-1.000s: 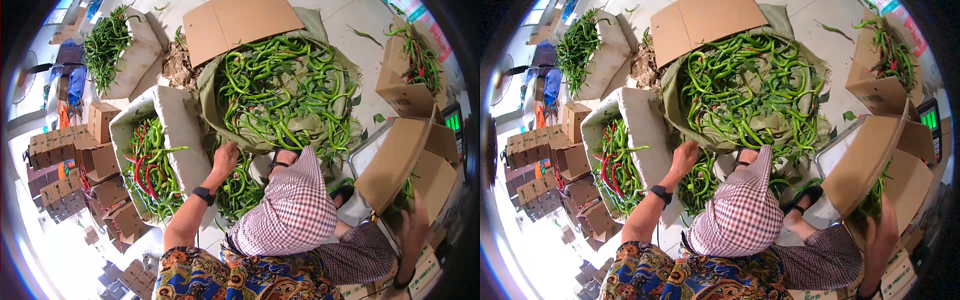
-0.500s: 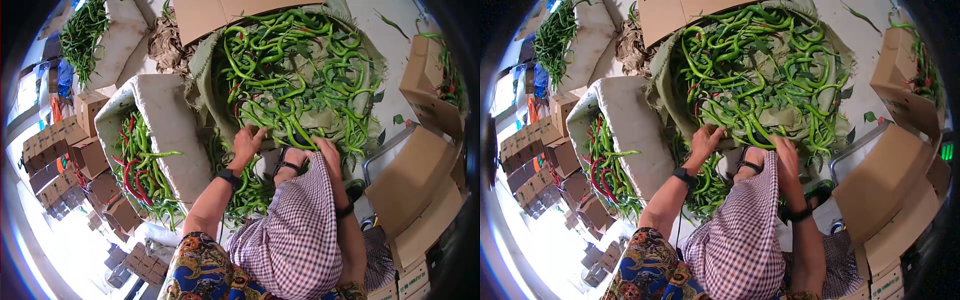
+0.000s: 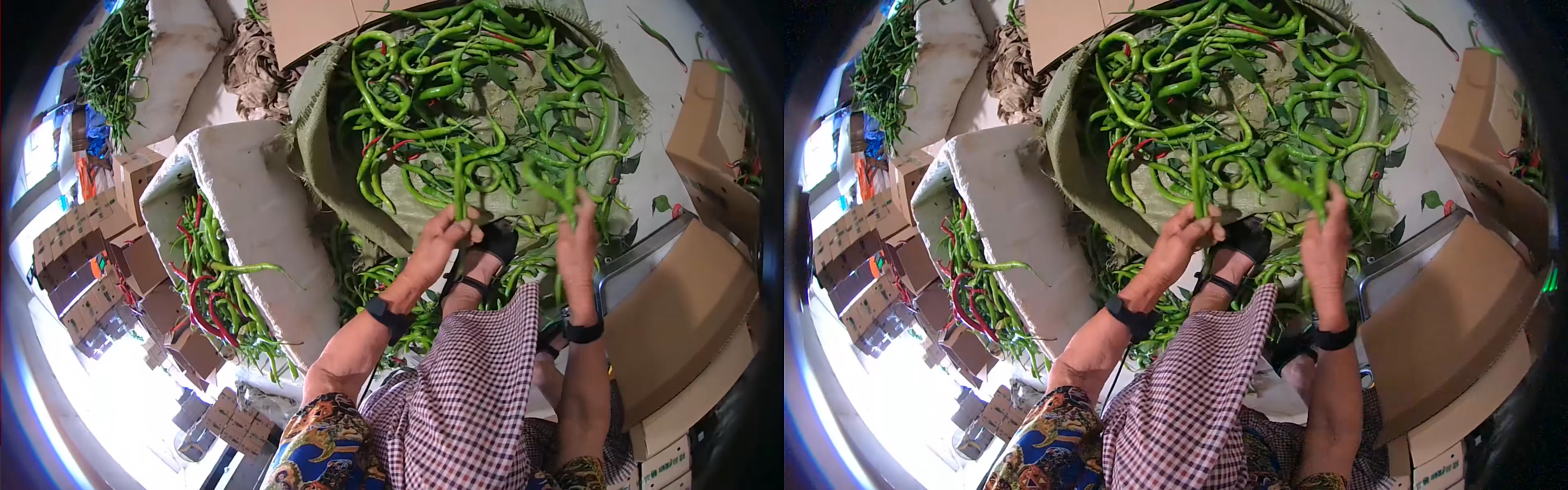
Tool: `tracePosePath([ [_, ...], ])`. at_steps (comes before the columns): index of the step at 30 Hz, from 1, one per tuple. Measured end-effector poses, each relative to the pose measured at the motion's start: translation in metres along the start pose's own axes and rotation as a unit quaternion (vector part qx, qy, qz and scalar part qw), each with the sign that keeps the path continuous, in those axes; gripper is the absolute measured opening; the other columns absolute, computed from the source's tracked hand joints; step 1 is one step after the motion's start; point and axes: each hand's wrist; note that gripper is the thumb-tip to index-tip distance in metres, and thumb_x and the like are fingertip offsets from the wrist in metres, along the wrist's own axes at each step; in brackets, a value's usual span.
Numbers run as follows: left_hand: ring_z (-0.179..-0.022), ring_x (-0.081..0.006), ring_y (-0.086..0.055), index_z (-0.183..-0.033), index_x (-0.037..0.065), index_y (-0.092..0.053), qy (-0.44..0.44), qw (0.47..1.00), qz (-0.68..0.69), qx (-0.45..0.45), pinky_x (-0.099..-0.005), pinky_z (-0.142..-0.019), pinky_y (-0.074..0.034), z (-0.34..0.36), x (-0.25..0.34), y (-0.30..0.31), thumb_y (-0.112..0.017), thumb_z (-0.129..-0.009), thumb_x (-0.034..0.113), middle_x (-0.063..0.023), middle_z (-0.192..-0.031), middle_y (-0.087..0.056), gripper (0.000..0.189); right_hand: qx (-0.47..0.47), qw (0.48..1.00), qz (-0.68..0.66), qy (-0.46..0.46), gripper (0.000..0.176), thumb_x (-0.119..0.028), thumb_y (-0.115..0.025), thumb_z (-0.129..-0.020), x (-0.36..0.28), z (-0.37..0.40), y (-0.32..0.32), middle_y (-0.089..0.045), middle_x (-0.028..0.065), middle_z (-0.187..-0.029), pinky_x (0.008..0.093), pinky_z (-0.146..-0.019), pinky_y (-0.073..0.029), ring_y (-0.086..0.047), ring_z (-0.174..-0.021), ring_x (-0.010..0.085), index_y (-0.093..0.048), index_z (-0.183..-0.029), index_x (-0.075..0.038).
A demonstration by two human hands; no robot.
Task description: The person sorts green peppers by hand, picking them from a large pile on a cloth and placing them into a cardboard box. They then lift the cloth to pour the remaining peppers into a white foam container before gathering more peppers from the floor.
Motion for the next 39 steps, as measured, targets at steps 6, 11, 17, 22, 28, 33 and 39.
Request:
tracePosePath([
  [6, -0.093, -0.0223, -0.065, -0.129, -0.003, -0.051, 0.053, 0.998, 0.034, 0.023, -0.034, -0.081, -0.053, 0.003, -0.011, 0.001, -0.049, -0.1, 0.014, -0.0158, -0.113, -0.065, 0.034, 0.089, 0.994, 0.04, 0.041, 0.024, -0.01, -0.055, -0.093, 0.025, -0.012, 0.028, -0.063, 0.0151, -0.111, 0.0367, -0.092, -0.046, -0.06, -0.105, 0.0285, -0.061, -0.116, -0.002],
  [11, -0.077, -0.0311, -0.067, -0.119, 0.001, -0.06, -0.144, 0.882, -0.422, 0.154, -0.0388, -0.067, -0.052, 0.022, -0.015, 0.003, -0.057, -0.093, 0.013, -0.0193, -0.084, -0.069, 0.028, 0.066, 0.977, -0.165, -0.121, 0.021, -0.009, -0.059, -0.09, 0.056, 0.003, 0.022, -0.068, 0.0092, -0.097, 0.0301, -0.081, -0.048, -0.061, -0.088, 0.0162, -0.066, -0.108, -0.002],
  [17, -0.082, -0.0304, -0.066, -0.113, -0.002, -0.061, -0.265, 0.838, -0.448, 0.167, -0.0379, -0.072, -0.051, 0.001, 0.023, -0.002, -0.062, -0.088, 0.005, -0.0181, -0.092, -0.067, 0.026, 0.108, 0.98, -0.134, -0.097, 0.018, -0.008, -0.064, -0.088, 0.068, -0.004, 0.022, -0.07, 0.008, -0.092, 0.0275, -0.074, -0.05, -0.063, -0.081, 0.0133, -0.067, -0.104, -0.002],
  [22, -0.087, -0.0378, -0.059, -0.114, 0.003, -0.06, -0.352, 0.708, -0.578, 0.202, -0.0449, -0.073, -0.049, -0.076, 0.027, 0.005, -0.064, -0.079, 0.002, -0.0173, -0.1, -0.062, 0.035, 0.116, 0.989, 0.09, -0.022, 0.03, -0.019, -0.075, -0.078, 0.046, -0.033, 0.002, -0.068, 0.0143, -0.087, 0.0461, -0.071, -0.049, -0.064, -0.08, 0.0356, -0.063, -0.1, -0.004],
  [28, -0.082, -0.023, -0.064, -0.115, 0.006, -0.06, -0.083, 0.881, -0.44, 0.149, -0.0376, -0.071, -0.05, -0.071, 0.027, 0.004, -0.064, -0.085, 0.01, -0.0108, -0.094, -0.068, 0.03, -0.091, 0.964, -0.191, -0.161, 0.033, -0.019, -0.07, -0.084, 0.054, -0.054, 0.021, -0.068, 0.0061, -0.082, 0.0341, -0.064, -0.049, -0.064, -0.076, 0.0197, -0.063, -0.111, -0.001],
  [33, -0.087, -0.0166, -0.065, -0.111, -0.003, -0.06, -0.037, 0.997, 0.016, 0.06, -0.0287, -0.079, -0.048, -0.031, 0.042, -0.023, -0.055, -0.098, 0.02, -0.0108, -0.097, -0.07, 0.027, -0.233, 0.824, -0.45, -0.253, 0.033, -0.02, -0.062, -0.092, 0.031, -0.02, 0.043, -0.066, 0.006, -0.095, 0.0251, -0.073, -0.046, -0.059, -0.082, 0.012, -0.061, -0.116, 0.003],
  [39, -0.094, -0.0183, -0.066, -0.117, -0.002, -0.058, -0.011, 0.996, 0.09, -0.003, -0.029, -0.079, -0.05, -0.025, 0.038, -0.044, -0.053, -0.099, 0.019, -0.0125, -0.104, -0.069, 0.028, -0.248, 0.792, -0.505, -0.238, 0.033, -0.016, -0.062, -0.093, 0.027, 0.013, 0.036, -0.064, 0.0052, -0.104, 0.0267, -0.081, -0.046, -0.06, -0.093, 0.0137, -0.058, -0.12, 0.003],
])
Point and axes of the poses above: each hand's wrist, its own z-axis away from the middle knuckle, its own y-axis out of the back of the hand, x = y × z
